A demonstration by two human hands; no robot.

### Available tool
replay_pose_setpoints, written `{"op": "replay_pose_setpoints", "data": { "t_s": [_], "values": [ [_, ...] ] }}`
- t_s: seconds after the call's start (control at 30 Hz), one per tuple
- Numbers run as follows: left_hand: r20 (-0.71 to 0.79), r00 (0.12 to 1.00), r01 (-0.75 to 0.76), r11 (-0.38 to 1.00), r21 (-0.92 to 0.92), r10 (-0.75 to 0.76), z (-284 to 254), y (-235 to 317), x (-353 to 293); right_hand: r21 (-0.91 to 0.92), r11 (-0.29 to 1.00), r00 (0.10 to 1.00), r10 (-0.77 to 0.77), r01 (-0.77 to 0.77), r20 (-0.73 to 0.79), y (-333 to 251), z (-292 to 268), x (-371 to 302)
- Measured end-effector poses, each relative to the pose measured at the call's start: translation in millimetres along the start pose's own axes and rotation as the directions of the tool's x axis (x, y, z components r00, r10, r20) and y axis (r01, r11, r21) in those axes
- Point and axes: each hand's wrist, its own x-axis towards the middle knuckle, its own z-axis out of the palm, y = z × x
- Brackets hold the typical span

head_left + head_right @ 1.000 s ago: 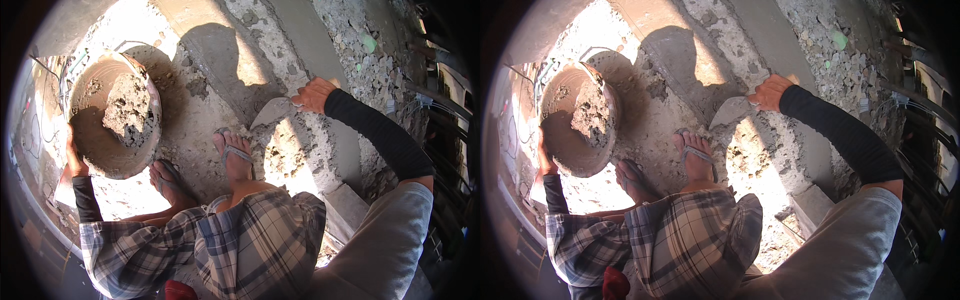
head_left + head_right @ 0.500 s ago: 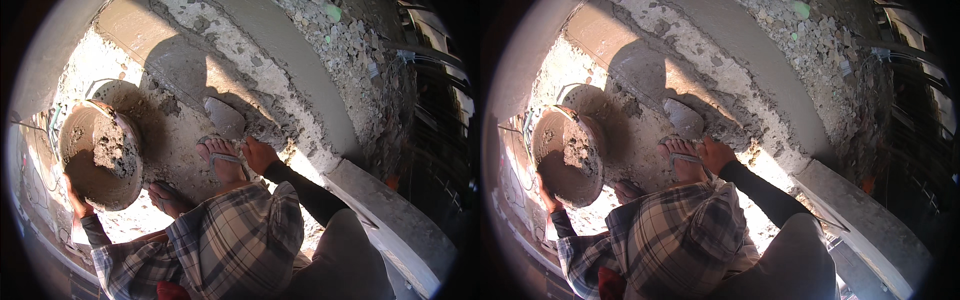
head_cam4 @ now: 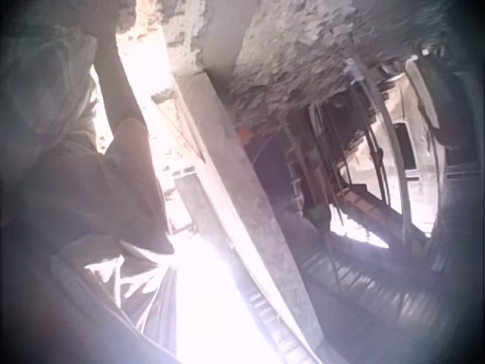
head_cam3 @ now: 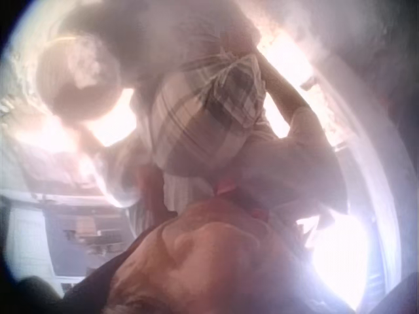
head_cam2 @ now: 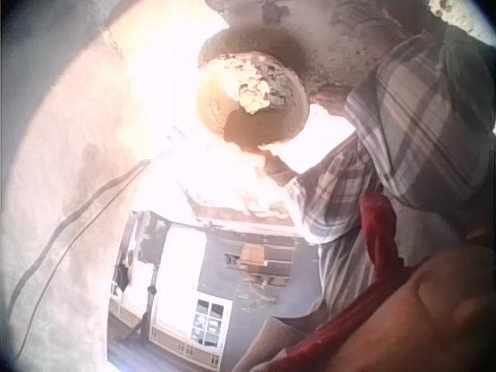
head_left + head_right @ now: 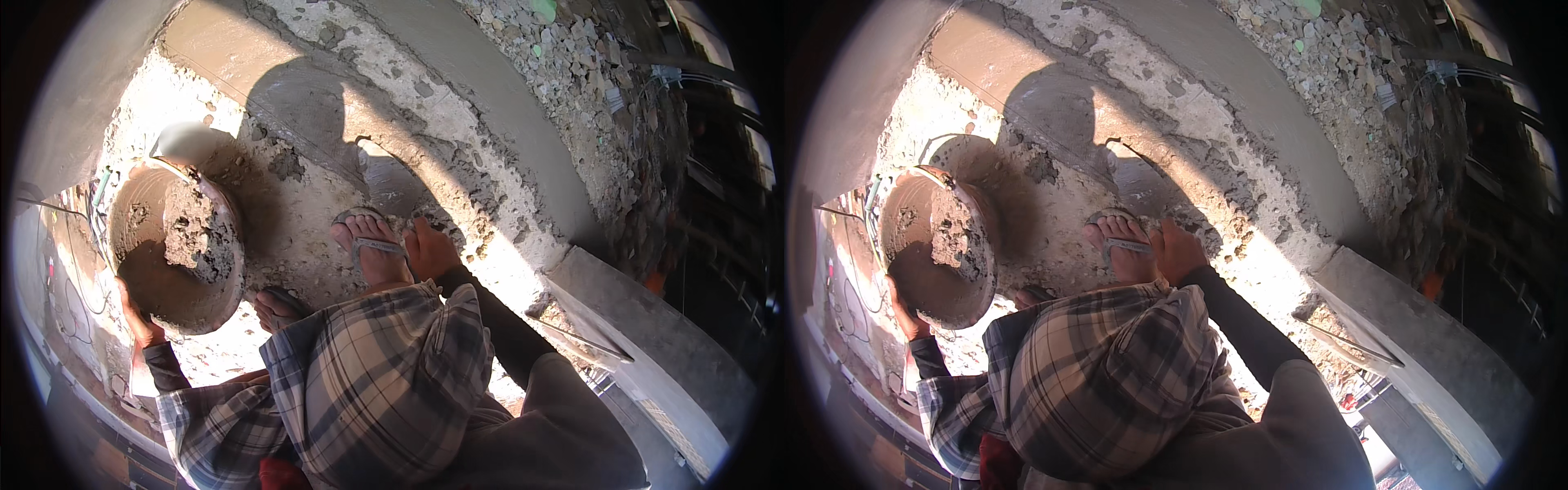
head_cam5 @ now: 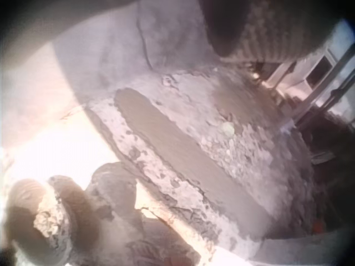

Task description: The person scoops wet cement from a bucket using a trowel and applies it to a floor trench. They spread and smooth the cement along the trench, then use a long straight edge to level the surface.

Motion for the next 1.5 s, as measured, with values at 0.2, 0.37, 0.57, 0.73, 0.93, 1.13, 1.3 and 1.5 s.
{"op": "replay_pose_setpoints", "data": {
  "t_s": [0.2,0.37,0.57,0.73,0.93,1.13,1.3,1.5],
  "values": [
    [-0.070,0.995,-0.070,0.996,0.062,0.074,-10.8,-5.9,-4.0,-0.255,0.921,0.956,0.285,-0.295,-0.076,59.1,-1.1,-18.5],
    [-0.054,0.998,-0.019,1.000,-0.018,0.018,-7.4,-2.0,-1.6,-0.096,0.971,0.969,0.206,-0.220,-0.137,55.4,-16.0,-36.8],
    [-0.067,0.998,0.012,1.000,0.026,-0.011,-0.6,-2.9,-1.6,0.004,0.986,0.983,0.169,-0.169,-0.066,-3.0,-0.4,9.9],
    [-0.110,0.993,-0.039,0.999,0.012,0.040,1.0,-1.1,-10.5,0.140,0.842,0.846,0.531,-0.522,-0.040,81.2,-3.4,-23.4],
    [-0.112,0.977,-0.168,0.980,0.103,0.179,-19.1,-19.2,-3.9,0.865,0.313,0.854,0.474,-0.392,0.215,10.2,18.9,17.8],
    [-0.096,0.992,-0.080,0.994,0.079,0.088,-11.2,-16.1,-1.9,0.857,0.276,0.895,0.239,-0.435,0.377,-136.9,51.2,121.0],
    [-0.139,0.984,-0.105,0.991,0.080,0.115,-8.3,-13.8,-7.5,0.716,0.629,0.920,-0.004,-0.301,0.391,-170.4,30.4,181.5],
    [-0.198,0.976,-0.058,0.986,0.153,0.089,-3.1,-13.5,-3.9,0.458,0.881,0.915,-0.082,-0.118,0.394,-136.4,-49.7,253.2]
  ]
}}
